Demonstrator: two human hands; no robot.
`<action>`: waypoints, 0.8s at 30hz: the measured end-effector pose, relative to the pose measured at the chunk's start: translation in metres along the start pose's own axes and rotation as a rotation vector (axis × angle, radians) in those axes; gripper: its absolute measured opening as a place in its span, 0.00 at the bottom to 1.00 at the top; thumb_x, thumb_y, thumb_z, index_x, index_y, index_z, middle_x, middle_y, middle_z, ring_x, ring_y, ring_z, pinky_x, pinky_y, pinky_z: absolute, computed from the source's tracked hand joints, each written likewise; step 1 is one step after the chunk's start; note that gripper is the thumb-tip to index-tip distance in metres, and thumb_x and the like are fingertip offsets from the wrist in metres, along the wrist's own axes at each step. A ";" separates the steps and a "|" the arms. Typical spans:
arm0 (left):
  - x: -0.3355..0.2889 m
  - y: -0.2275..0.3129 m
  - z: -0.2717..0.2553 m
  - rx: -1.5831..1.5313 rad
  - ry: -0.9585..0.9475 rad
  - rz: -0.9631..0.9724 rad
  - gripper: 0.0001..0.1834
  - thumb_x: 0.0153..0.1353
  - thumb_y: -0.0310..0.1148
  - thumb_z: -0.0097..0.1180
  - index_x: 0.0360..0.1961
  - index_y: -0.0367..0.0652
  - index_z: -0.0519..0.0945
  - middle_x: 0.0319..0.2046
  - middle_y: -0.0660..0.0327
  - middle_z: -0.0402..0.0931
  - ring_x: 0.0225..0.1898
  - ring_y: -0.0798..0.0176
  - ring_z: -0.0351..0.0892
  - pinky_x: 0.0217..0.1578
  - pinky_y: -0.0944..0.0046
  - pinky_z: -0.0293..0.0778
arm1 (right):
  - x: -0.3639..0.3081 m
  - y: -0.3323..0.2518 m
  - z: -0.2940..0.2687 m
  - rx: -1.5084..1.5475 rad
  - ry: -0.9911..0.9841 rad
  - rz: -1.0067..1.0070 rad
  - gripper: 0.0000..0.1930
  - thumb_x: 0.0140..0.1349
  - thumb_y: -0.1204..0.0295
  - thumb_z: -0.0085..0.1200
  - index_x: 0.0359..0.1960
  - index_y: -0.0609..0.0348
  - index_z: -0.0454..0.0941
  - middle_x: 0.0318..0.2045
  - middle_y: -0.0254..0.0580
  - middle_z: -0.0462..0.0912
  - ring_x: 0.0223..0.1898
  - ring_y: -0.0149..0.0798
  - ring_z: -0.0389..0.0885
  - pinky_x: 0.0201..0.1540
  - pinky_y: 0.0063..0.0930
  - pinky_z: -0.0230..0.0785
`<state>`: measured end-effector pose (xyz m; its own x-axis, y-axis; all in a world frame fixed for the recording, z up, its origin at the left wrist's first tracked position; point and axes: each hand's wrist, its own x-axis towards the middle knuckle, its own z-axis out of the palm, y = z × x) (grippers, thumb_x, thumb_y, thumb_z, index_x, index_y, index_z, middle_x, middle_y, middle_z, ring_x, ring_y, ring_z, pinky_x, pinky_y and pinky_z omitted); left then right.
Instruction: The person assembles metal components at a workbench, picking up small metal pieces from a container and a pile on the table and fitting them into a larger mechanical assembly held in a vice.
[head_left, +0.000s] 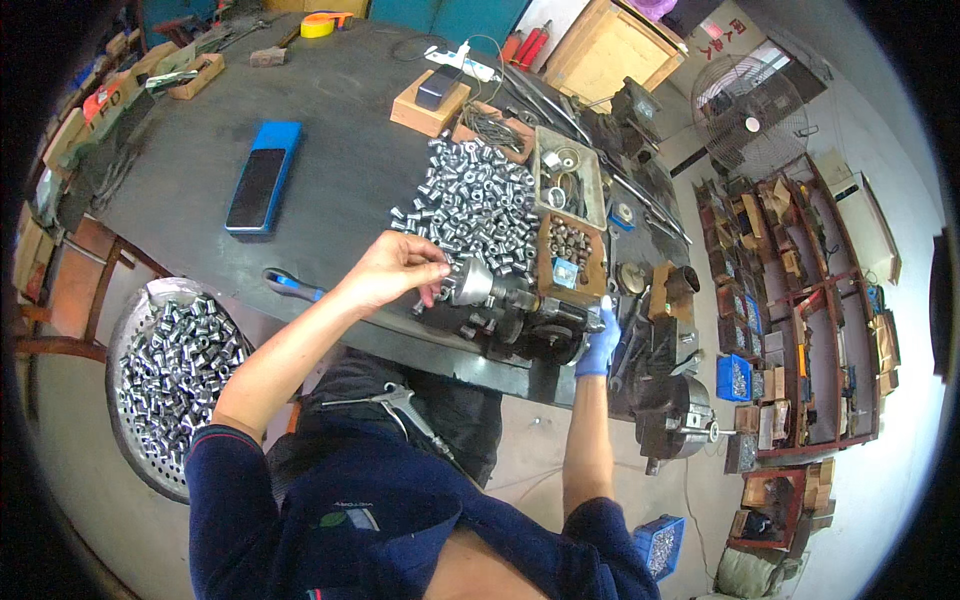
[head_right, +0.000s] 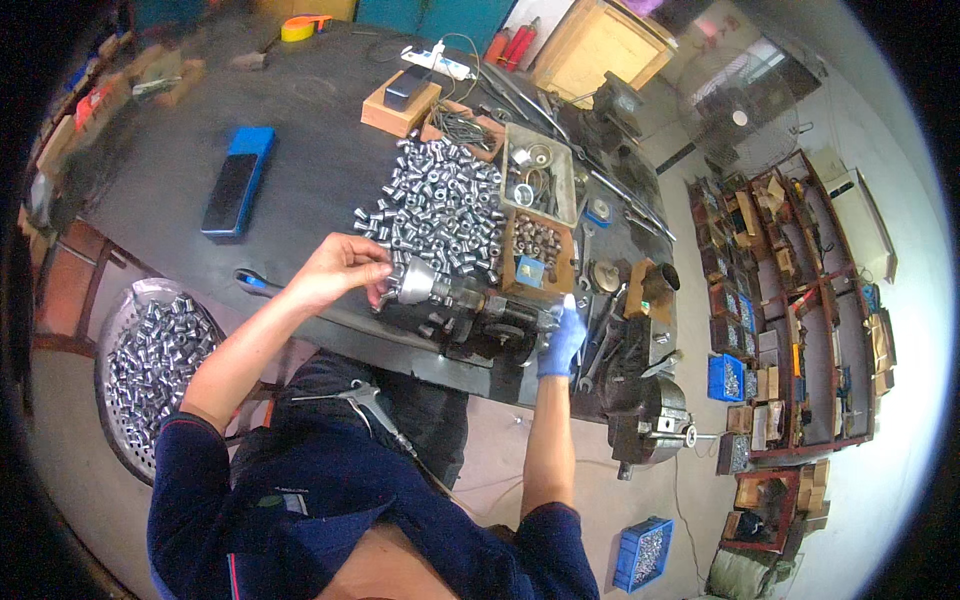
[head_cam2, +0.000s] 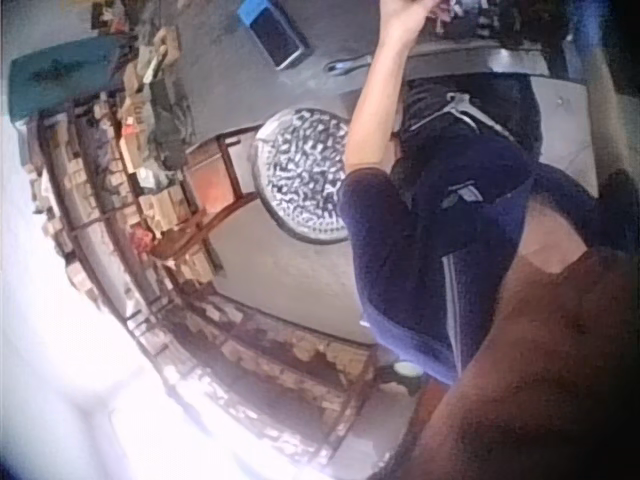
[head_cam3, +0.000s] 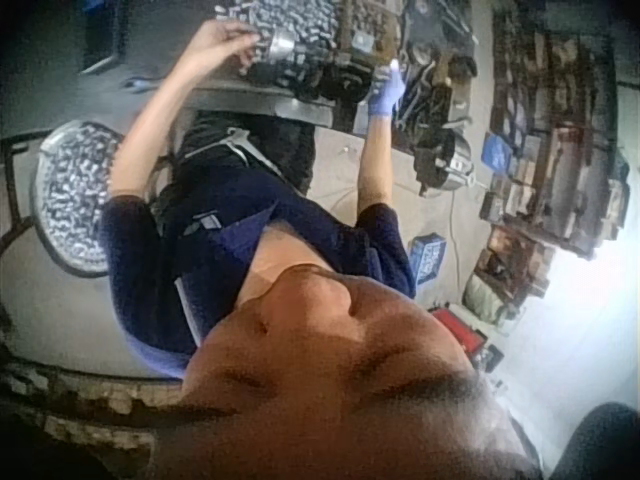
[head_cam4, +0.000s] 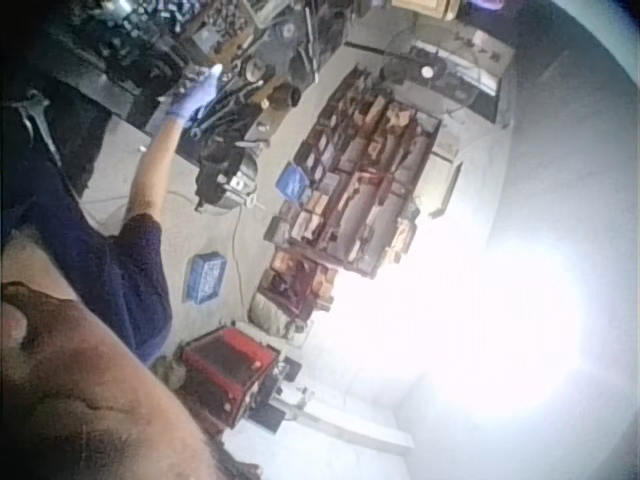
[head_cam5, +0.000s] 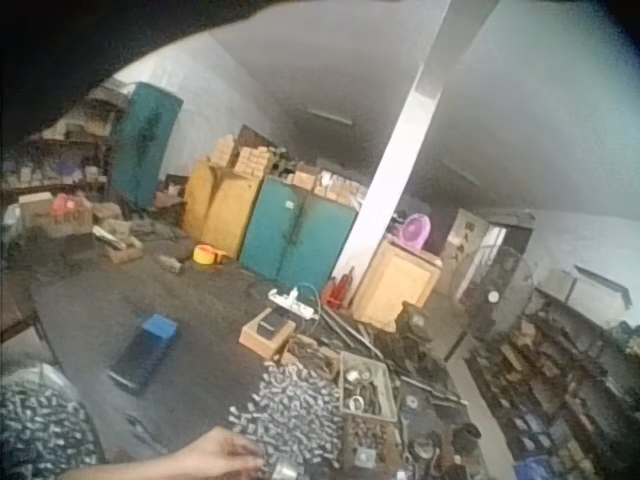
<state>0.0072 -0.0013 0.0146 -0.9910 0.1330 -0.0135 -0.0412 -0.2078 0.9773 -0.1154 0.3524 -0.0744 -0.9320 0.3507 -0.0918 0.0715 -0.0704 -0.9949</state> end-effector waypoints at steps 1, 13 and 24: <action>0.002 0.001 -0.003 0.034 -0.004 0.023 0.12 0.55 0.30 0.56 0.34 0.28 0.75 0.22 0.54 0.76 0.20 0.66 0.76 0.22 0.70 0.72 | 0.039 0.004 -0.019 0.184 -0.129 0.045 0.13 0.57 0.59 0.53 0.23 0.55 0.73 0.16 0.32 0.73 0.13 0.25 0.68 0.13 0.15 0.57; -0.239 -0.008 -0.158 1.381 0.637 -0.410 0.07 0.45 0.27 0.55 0.21 0.31 0.75 0.13 0.53 0.72 0.17 0.56 0.73 0.21 0.62 0.69 | -0.090 -0.072 -0.038 0.601 -0.332 -0.256 0.14 0.63 0.65 0.43 0.20 0.56 0.66 0.13 0.29 0.65 0.10 0.20 0.58 0.10 0.13 0.52; -0.011 -0.037 -0.045 1.255 0.179 0.303 0.12 0.46 0.30 0.55 0.34 0.38 0.76 0.30 0.52 0.75 0.34 0.48 0.76 0.34 0.54 0.71 | -0.008 0.025 -0.025 0.462 -0.149 0.079 0.13 0.58 0.67 0.48 0.38 0.63 0.76 0.34 0.39 0.79 0.34 0.36 0.78 0.40 0.29 0.72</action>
<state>0.0140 -0.0387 -0.0314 -0.9469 0.0902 0.3085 0.2354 0.8480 0.4749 -0.0977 0.3712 -0.0999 -0.9732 0.1927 -0.1256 0.0100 -0.5098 -0.8602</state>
